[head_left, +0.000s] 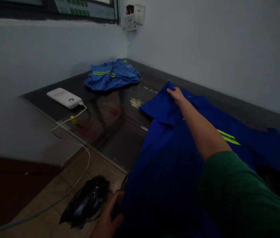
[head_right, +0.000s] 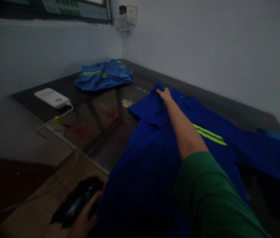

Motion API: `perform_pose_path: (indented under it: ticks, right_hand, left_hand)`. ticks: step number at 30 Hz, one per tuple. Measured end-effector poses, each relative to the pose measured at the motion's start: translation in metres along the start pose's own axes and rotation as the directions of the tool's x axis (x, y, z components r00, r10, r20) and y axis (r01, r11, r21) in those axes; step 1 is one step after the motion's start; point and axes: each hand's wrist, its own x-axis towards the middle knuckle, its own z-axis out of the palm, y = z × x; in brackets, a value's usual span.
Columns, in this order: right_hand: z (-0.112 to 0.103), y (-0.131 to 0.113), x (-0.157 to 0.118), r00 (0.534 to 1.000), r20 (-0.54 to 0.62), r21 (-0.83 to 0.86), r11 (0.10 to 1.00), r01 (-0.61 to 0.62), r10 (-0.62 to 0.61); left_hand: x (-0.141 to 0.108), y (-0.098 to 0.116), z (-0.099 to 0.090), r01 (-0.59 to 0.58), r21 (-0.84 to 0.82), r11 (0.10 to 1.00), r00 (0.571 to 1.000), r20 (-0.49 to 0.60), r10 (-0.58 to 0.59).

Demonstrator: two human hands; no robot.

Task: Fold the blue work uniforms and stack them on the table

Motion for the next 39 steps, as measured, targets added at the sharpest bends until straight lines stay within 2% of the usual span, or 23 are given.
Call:
perform_pose_path:
  ticks: [3, 6, 8, 10, 13, 16, 18, 20, 21, 23, 27, 30, 32, 34, 37, 39]
  right_hand:
    - [-0.024, -0.016, -0.022, 0.966, -0.057, -0.161, 0.958, 0.239, -0.251]
    - [-0.043, -0.033, -0.082, 0.859, 0.043, -0.201, 0.838, 0.508, -0.510]
    - [-0.051, -0.039, -0.131, 0.790, 0.134, -0.198, 0.765, 0.613, -0.598]
    - [-0.054, -0.039, -0.174, 0.740, 0.187, -0.195, 0.714, 0.672, -0.646]
    - [-0.057, -0.030, -0.210, 0.705, 0.234, -0.194, 0.679, 0.709, -0.669]
    - [-0.068, -0.024, -0.225, 0.696, 0.265, -0.196, 0.669, 0.717, -0.668]
    - [-0.082, -0.027, -0.239, 0.691, 0.267, -0.193, 0.666, 0.721, -0.671]
    - [-0.100, -0.034, -0.263, 0.677, 0.293, -0.173, 0.659, 0.732, -0.676]
    - [-0.110, -0.037, -0.278, 0.666, 0.322, -0.162, 0.654, 0.739, -0.673]
    - [-0.129, -0.038, -0.311, 0.655, 0.391, -0.162, 0.652, 0.740, -0.646]
    - [-0.158, -0.017, -0.369, 0.705, 0.464, -0.285, 0.663, 0.692, -0.537]
    - [-0.167, 0.010, -0.391, 0.721, 0.493, -0.350, 0.648, 0.677, -0.487]
    - [-0.168, 0.025, -0.398, 0.715, 0.509, -0.369, 0.629, 0.684, -0.479]
    - [-0.166, 0.034, -0.400, 0.711, 0.515, -0.378, 0.618, 0.689, -0.479]
    - [-0.165, 0.038, -0.400, 0.718, 0.506, -0.375, 0.627, 0.683, -0.479]
    - [-0.166, 0.035, -0.400, 0.721, 0.499, -0.364, 0.639, 0.678, -0.481]
  left_hand:
    - [0.003, 0.014, -0.001, -0.089, 0.010, 0.996, 0.993, -0.075, 0.089]
    - [0.006, 0.033, 0.002, -0.163, 0.064, 0.985, 0.984, -0.062, 0.167]
    - [0.003, 0.046, 0.002, -0.215, 0.087, 0.973, 0.974, -0.059, 0.220]
    - [-0.004, 0.057, 0.000, -0.273, 0.093, 0.958, 0.958, -0.062, 0.279]
    - [-0.016, 0.071, -0.006, -0.334, 0.079, 0.939, 0.940, -0.042, 0.338]
    - [-0.013, 0.078, -0.016, -0.326, 0.138, 0.935, 0.945, 0.034, 0.324]
    - [0.001, 0.084, -0.024, -0.343, 0.253, 0.905, 0.933, -0.021, 0.359]
    - [0.024, 0.096, -0.027, -0.381, 0.393, 0.837, 0.881, -0.122, 0.458]
    - [0.038, 0.105, -0.026, -0.401, 0.467, 0.788, 0.848, -0.136, 0.512]
    - [0.066, 0.127, -0.016, -0.417, 0.621, 0.664, 0.811, -0.076, 0.580]
    - [0.104, 0.166, 0.020, -0.310, 0.874, 0.375, 0.857, 0.087, 0.507]
    - [0.115, 0.177, 0.034, -0.307, 0.923, 0.234, 0.866, 0.169, 0.470]
    - [0.120, 0.179, 0.030, -0.302, 0.929, 0.215, 0.870, 0.176, 0.461]
    - [0.127, 0.180, 0.020, -0.312, 0.919, 0.242, 0.867, 0.170, 0.469]
    - [0.138, 0.181, 0.007, -0.386, 0.885, 0.260, 0.845, 0.226, 0.486]
    - [0.141, 0.180, 0.004, -0.389, 0.897, 0.210, 0.827, 0.240, 0.509]
